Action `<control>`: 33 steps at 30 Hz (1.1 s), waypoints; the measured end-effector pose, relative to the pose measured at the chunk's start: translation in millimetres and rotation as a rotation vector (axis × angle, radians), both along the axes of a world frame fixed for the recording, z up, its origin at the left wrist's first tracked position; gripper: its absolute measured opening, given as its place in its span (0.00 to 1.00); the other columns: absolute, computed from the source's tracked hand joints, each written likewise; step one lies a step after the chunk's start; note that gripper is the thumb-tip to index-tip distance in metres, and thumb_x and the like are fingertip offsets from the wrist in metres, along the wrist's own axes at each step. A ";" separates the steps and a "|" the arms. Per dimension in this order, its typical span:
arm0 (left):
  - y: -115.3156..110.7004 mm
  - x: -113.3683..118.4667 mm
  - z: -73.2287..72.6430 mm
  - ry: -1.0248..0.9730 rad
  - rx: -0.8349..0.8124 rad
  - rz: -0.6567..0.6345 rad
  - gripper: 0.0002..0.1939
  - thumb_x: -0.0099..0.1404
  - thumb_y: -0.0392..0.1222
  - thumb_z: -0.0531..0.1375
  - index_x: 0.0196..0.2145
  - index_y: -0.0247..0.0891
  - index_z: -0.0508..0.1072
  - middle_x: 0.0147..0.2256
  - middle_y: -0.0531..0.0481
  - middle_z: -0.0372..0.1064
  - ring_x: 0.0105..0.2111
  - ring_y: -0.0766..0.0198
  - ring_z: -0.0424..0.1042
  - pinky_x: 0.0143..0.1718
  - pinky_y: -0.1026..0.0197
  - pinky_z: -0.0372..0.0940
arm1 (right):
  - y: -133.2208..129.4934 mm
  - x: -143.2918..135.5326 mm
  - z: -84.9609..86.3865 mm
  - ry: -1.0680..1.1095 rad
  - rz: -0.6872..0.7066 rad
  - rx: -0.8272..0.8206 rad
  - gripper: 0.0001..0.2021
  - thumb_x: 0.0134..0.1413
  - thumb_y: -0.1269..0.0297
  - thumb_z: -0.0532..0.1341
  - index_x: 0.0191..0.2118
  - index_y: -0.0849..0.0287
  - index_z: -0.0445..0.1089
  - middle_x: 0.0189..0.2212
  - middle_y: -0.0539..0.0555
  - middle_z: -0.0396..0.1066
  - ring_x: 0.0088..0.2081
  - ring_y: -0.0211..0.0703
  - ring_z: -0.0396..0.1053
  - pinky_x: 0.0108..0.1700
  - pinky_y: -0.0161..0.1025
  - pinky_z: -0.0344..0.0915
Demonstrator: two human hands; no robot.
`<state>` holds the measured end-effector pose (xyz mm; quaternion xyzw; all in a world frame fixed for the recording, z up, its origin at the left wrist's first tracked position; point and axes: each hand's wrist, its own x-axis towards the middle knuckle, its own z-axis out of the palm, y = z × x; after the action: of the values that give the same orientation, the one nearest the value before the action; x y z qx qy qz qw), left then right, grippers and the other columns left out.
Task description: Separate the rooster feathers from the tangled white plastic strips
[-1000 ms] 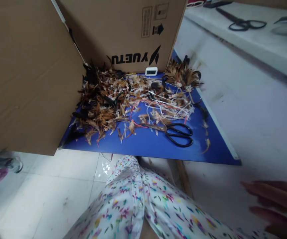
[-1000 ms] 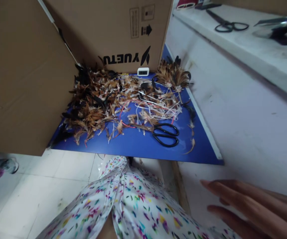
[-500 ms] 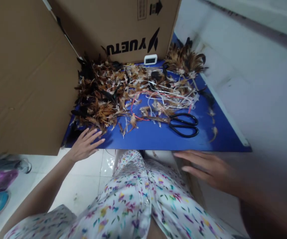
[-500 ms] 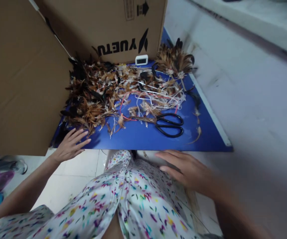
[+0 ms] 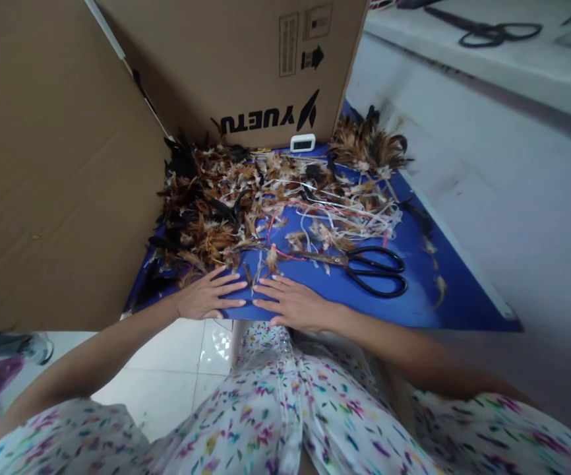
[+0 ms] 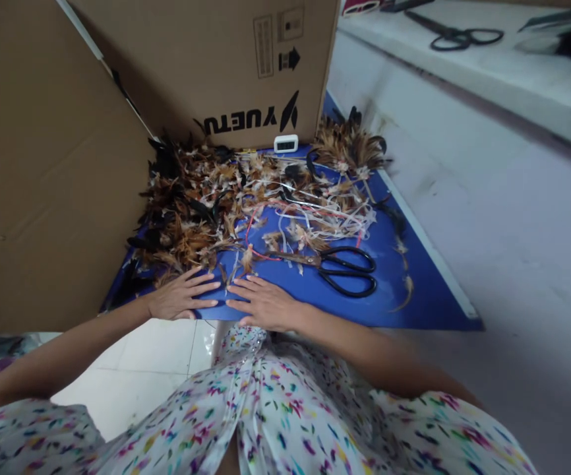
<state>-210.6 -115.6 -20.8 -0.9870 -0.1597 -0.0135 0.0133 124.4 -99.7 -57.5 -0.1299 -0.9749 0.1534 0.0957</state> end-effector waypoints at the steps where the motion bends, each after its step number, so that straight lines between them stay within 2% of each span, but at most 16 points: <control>1: 4.4 1.2 -1.8 0.002 -0.005 -0.005 0.33 0.74 0.60 0.46 0.72 0.50 0.52 0.73 0.43 0.46 0.74 0.50 0.41 0.72 0.37 0.33 | 4.3 -4.4 1.2 0.000 0.006 -0.006 0.30 0.67 0.47 0.56 0.68 0.56 0.62 0.70 0.62 0.55 0.73 0.56 0.48 0.72 0.60 0.48; 5: 30.4 0.4 -7.7 0.026 -0.030 -0.025 0.35 0.74 0.60 0.48 0.73 0.49 0.49 0.73 0.42 0.45 0.74 0.49 0.38 0.72 0.36 0.35 | 20.6 -21.2 9.1 -0.008 -0.002 -0.020 0.29 0.69 0.47 0.53 0.68 0.58 0.62 0.69 0.62 0.57 0.73 0.54 0.49 0.72 0.59 0.46; 8: 53.8 -3.4 -9.1 0.026 -0.038 -0.037 0.36 0.74 0.59 0.48 0.74 0.46 0.44 0.73 0.39 0.45 0.74 0.49 0.36 0.71 0.38 0.41 | 32.3 -36.4 13.0 -0.030 -0.059 -0.014 0.29 0.69 0.48 0.54 0.68 0.59 0.63 0.70 0.62 0.56 0.73 0.55 0.49 0.72 0.58 0.46; 13: 85.9 -9.0 -6.1 0.009 -0.021 -0.052 0.38 0.75 0.55 0.48 0.74 0.40 0.39 0.73 0.33 0.42 0.74 0.48 0.36 0.66 0.43 0.55 | 50.8 -62.4 19.2 -0.016 -0.142 -0.012 0.28 0.69 0.51 0.55 0.67 0.61 0.62 0.69 0.64 0.58 0.72 0.58 0.50 0.72 0.59 0.47; 16: 104.8 -15.6 -2.5 0.028 -0.001 -0.038 0.38 0.75 0.55 0.47 0.74 0.36 0.38 0.73 0.29 0.37 0.74 0.48 0.36 0.66 0.45 0.57 | 64.0 -77.0 21.8 0.005 -0.194 -0.024 0.28 0.68 0.52 0.55 0.67 0.64 0.62 0.69 0.66 0.57 0.72 0.58 0.50 0.72 0.59 0.47; 18: 120.3 -22.1 0.7 0.065 0.015 -0.021 0.38 0.76 0.55 0.46 0.74 0.32 0.42 0.73 0.27 0.39 0.74 0.48 0.37 0.67 0.45 0.55 | 74.3 -87.7 21.8 0.007 -0.243 -0.007 0.28 0.69 0.52 0.55 0.67 0.64 0.62 0.69 0.67 0.57 0.72 0.59 0.51 0.72 0.59 0.48; 20: 137.2 -28.2 4.4 0.116 0.025 0.011 0.36 0.76 0.56 0.45 0.72 0.31 0.49 0.72 0.29 0.43 0.74 0.48 0.39 0.68 0.44 0.53 | 85.1 -98.7 21.6 0.022 -0.300 0.025 0.28 0.69 0.52 0.54 0.65 0.66 0.63 0.68 0.68 0.57 0.71 0.60 0.52 0.71 0.58 0.48; 24: 163.9 -29.7 14.0 0.239 0.055 0.176 0.37 0.75 0.60 0.42 0.69 0.30 0.58 0.70 0.30 0.50 0.72 0.47 0.46 0.69 0.42 0.50 | 100.2 -112.5 29.0 -0.002 -0.400 0.031 0.27 0.70 0.52 0.53 0.64 0.67 0.64 0.66 0.68 0.59 0.69 0.59 0.54 0.70 0.55 0.50; 26: 168.6 -23.4 21.4 0.278 0.065 0.222 0.38 0.75 0.60 0.42 0.69 0.28 0.59 0.70 0.29 0.51 0.72 0.47 0.47 0.69 0.42 0.50 | 99.3 -110.3 37.8 -0.043 -0.401 0.032 0.24 0.69 0.55 0.54 0.61 0.68 0.66 0.62 0.68 0.63 0.65 0.58 0.60 0.67 0.53 0.56; 29: 162.4 -8.6 39.3 0.296 0.077 0.239 0.35 0.75 0.56 0.45 0.69 0.30 0.60 0.70 0.30 0.51 0.71 0.47 0.50 0.69 0.44 0.52 | 83.9 -88.5 51.9 -0.078 -0.307 0.071 0.18 0.67 0.63 0.56 0.56 0.67 0.70 0.56 0.64 0.69 0.56 0.55 0.69 0.60 0.50 0.64; 31: 150.7 1.3 56.2 0.326 0.088 0.228 0.30 0.75 0.51 0.46 0.68 0.33 0.62 0.70 0.32 0.52 0.70 0.47 0.53 0.68 0.44 0.54 | 67.2 -59.4 57.6 -0.042 -0.235 0.106 0.15 0.68 0.64 0.56 0.55 0.63 0.70 0.56 0.61 0.70 0.54 0.53 0.70 0.57 0.49 0.67; 33: 135.1 8.4 75.7 0.358 0.103 0.236 0.26 0.76 0.45 0.46 0.66 0.35 0.65 0.68 0.33 0.57 0.67 0.48 0.60 0.64 0.45 0.62 | 49.7 -19.6 58.6 0.023 -0.256 0.169 0.15 0.68 0.66 0.55 0.55 0.62 0.71 0.56 0.61 0.71 0.55 0.53 0.69 0.57 0.49 0.67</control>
<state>-202.3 19.5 54.9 -0.9461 -0.2683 0.1555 0.0932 104.8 -50.0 1.1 -0.2427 -0.9587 0.0586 0.1362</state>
